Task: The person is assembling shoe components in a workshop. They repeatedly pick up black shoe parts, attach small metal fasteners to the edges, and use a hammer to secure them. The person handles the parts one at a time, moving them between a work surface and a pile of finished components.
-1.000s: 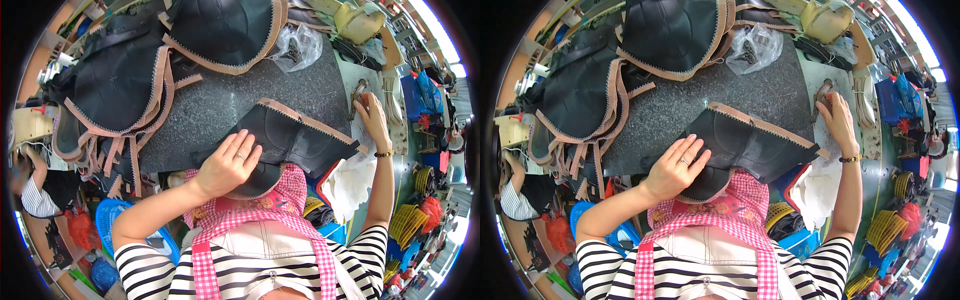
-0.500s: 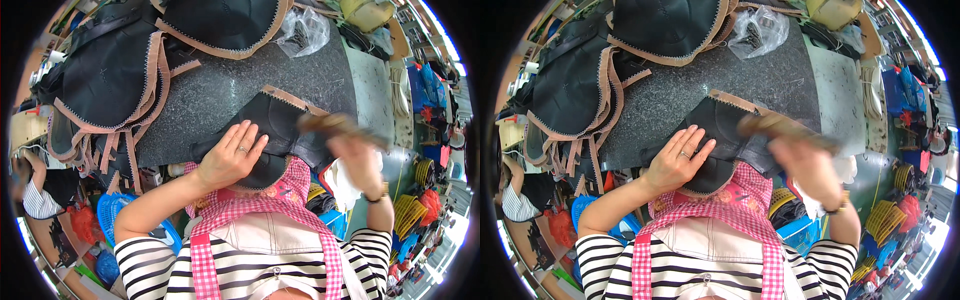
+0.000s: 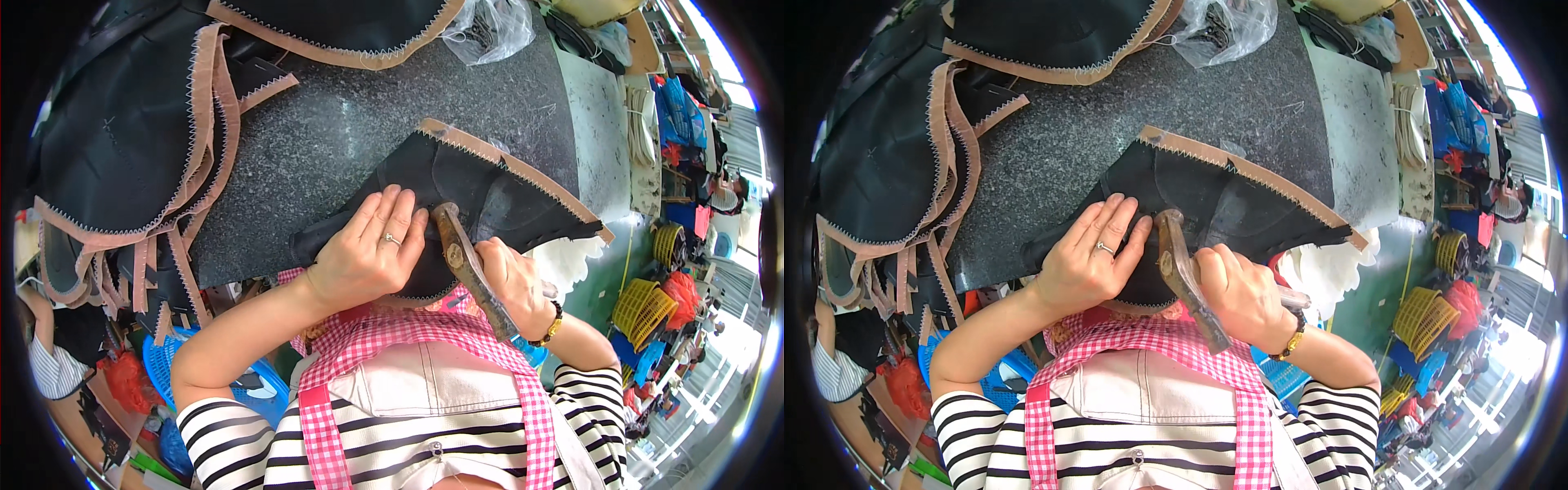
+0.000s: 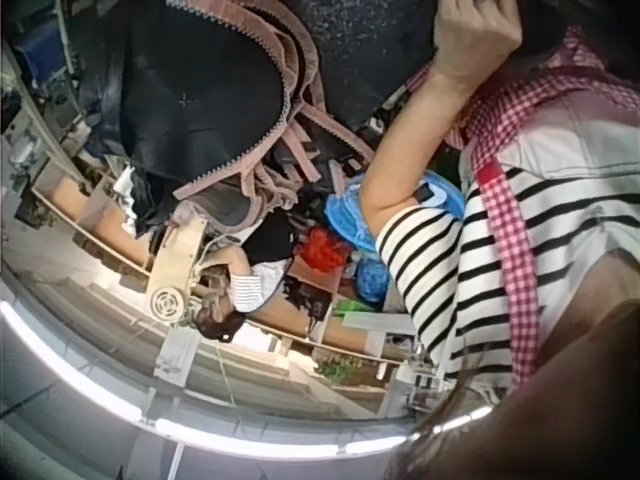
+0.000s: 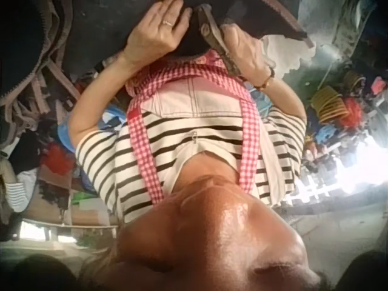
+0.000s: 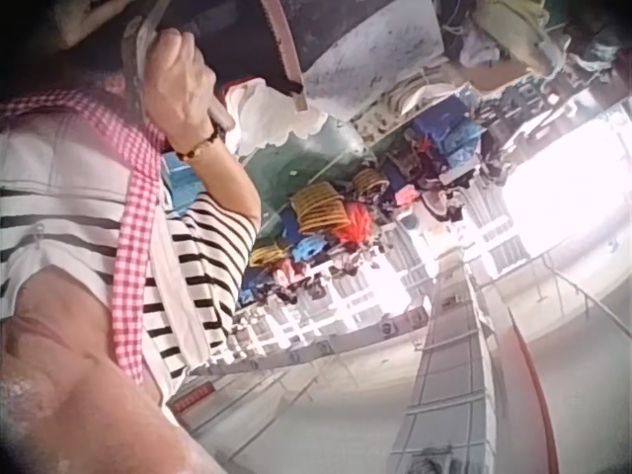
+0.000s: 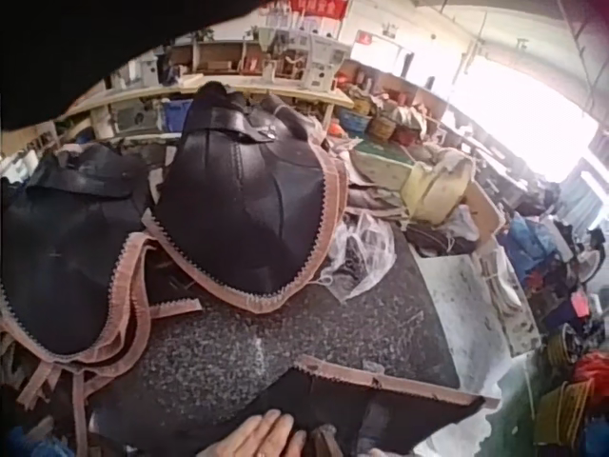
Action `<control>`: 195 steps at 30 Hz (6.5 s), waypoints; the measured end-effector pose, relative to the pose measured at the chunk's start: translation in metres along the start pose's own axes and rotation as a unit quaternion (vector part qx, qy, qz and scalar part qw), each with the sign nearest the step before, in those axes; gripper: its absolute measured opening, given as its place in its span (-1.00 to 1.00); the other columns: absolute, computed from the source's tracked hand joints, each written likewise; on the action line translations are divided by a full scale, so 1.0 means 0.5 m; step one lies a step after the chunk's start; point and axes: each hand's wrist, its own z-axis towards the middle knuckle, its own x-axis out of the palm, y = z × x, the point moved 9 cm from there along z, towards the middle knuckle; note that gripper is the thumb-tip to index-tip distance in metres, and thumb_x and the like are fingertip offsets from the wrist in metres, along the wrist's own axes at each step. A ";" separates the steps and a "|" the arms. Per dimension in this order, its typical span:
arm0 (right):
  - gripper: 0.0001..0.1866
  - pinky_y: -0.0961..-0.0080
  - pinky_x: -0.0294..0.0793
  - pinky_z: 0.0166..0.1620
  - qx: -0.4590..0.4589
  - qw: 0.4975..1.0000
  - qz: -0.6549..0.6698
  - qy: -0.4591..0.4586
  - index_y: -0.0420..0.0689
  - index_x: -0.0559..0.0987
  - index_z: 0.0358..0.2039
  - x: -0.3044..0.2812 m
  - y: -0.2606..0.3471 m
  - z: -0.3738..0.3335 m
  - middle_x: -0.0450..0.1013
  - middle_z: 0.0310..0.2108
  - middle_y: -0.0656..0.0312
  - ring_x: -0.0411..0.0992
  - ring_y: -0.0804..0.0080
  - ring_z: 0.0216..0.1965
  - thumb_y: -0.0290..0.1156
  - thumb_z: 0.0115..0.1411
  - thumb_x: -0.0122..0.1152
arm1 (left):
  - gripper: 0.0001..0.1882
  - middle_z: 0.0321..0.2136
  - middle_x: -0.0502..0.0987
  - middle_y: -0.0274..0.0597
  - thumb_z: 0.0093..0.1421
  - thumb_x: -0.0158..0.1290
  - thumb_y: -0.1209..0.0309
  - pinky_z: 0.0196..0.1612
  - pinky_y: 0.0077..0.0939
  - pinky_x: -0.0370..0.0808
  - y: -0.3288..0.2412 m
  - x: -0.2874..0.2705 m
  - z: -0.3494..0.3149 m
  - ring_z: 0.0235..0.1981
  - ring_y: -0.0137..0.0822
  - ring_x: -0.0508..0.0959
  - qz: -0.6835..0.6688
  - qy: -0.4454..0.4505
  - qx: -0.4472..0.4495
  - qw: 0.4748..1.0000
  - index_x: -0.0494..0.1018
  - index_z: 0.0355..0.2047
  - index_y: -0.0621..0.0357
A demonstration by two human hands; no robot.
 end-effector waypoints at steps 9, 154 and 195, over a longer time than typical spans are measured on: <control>-0.79 0.40 0.43 -0.59 0.007 0.994 -0.067 0.088 -0.12 0.33 -0.40 -0.049 0.034 0.062 0.30 -0.58 0.24 0.43 0.34 -0.61 -0.41 -0.03 0.16 | -0.72 -0.08 0.49 0.14 0.06 0.01 0.45 0.04 -0.24 0.50 0.009 -0.005 -0.001 -0.03 -0.01 0.55 -0.034 -0.040 -0.041 0.998 0.55 -0.23 0.30; -0.84 0.44 0.49 -0.50 -0.241 0.970 0.033 -0.006 -0.20 0.50 -0.40 -0.104 0.022 0.128 0.36 -0.54 0.23 0.47 0.33 -0.53 -0.44 0.04 0.27 | -0.67 -0.65 0.60 -0.16 0.33 0.00 0.33 -0.53 -0.64 0.50 0.096 -0.014 0.044 -0.60 -0.49 0.60 -0.493 -0.008 -0.410 0.767 0.53 -0.50 0.31; -0.84 0.44 0.52 -0.29 -0.048 0.945 0.309 -0.101 -0.21 0.59 -0.32 -0.103 -0.035 0.142 0.49 -0.36 0.13 0.52 0.28 -0.32 -0.50 0.05 0.32 | -0.95 -0.42 0.64 -0.12 0.14 0.19 0.58 -0.26 -0.58 0.59 0.113 0.007 0.009 -0.37 -0.43 0.63 -0.645 -0.119 -0.392 0.645 0.57 -0.38 0.32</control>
